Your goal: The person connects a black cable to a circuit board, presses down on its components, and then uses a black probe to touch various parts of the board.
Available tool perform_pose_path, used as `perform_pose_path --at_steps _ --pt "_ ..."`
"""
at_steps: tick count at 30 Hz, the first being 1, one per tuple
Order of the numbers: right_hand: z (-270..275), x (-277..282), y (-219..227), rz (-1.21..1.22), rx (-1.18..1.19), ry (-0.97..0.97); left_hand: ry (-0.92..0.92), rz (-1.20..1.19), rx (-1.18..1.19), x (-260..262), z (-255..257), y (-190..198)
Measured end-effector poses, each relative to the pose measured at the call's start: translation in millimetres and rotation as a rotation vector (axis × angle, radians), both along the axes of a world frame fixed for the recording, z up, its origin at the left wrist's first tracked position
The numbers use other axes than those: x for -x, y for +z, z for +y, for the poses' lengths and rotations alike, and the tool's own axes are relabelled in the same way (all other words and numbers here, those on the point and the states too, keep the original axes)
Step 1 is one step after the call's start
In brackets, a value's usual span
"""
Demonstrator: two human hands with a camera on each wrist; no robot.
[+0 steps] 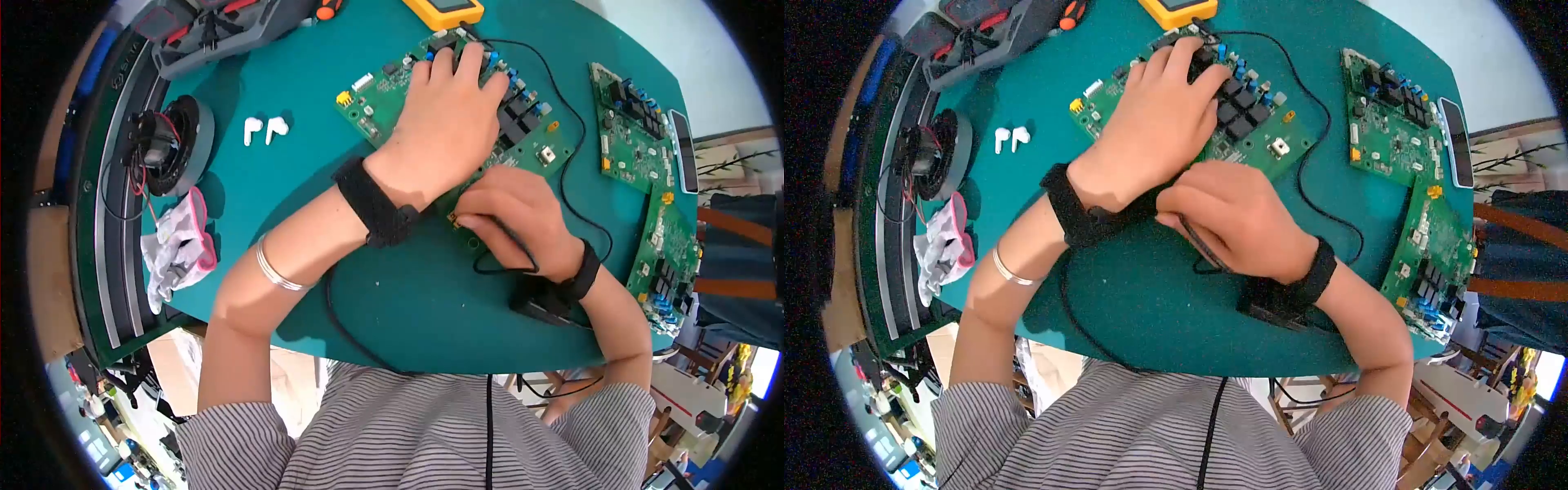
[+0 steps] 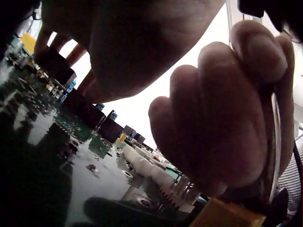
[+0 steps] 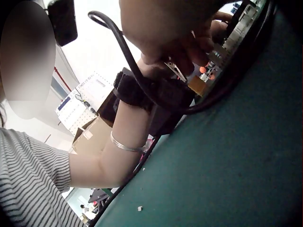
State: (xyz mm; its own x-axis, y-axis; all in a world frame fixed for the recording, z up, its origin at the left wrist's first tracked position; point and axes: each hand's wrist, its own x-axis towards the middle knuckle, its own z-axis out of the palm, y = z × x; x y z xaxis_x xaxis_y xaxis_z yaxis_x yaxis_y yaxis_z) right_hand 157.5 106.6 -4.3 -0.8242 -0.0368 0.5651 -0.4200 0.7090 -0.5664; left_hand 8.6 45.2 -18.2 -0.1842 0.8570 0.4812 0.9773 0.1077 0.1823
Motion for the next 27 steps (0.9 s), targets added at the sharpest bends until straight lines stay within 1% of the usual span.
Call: perform_pose_path --at_steps 2,4,6,9,13,16,18,22,25,27 --pt "0.5 1.5 -2.3 -0.028 0.002 -0.007 -0.016 0.012 -0.017 1.8 0.9 -0.2" --pt "0.8 2.4 -3.0 -0.046 -0.008 -0.019 -0.008 0.035 0.015 2.6 1.3 1.2" --pt "-0.9 1.9 -6.3 -0.081 0.091 -0.077 -0.010 0.054 -0.020 3.5 2.2 -1.2" --pt "0.1 1.6 -2.6 -0.061 0.046 -0.044 -0.016 0.034 -0.014 4.4 2.5 -1.0" --pt "0.6 -0.6 -0.3 -0.013 0.031 -0.072 -0.026 0.014 0.021 4.6 1.6 3.2" --pt "0.4 1.6 -3.2 -0.024 0.071 -0.059 -0.032 -0.001 0.019 5.9 0.7 3.0" --pt "0.2 2.0 -2.2 -0.038 0.023 -0.048 -0.042 -0.008 -0.016 5.2 0.5 2.2" --pt "1.0 0.3 -0.3 -0.026 0.052 -0.045 -0.034 -0.002 -0.029 4.8 1.5 2.8" --pt "1.1 3.3 -2.9 -0.052 0.029 -0.051 -0.030 -0.011 -0.015 4.0 0.0 1.4" --pt "0.2 2.0 -1.4 -0.014 -0.020 -0.060 -0.022 0.030 -0.029 3.5 0.1 -1.5"
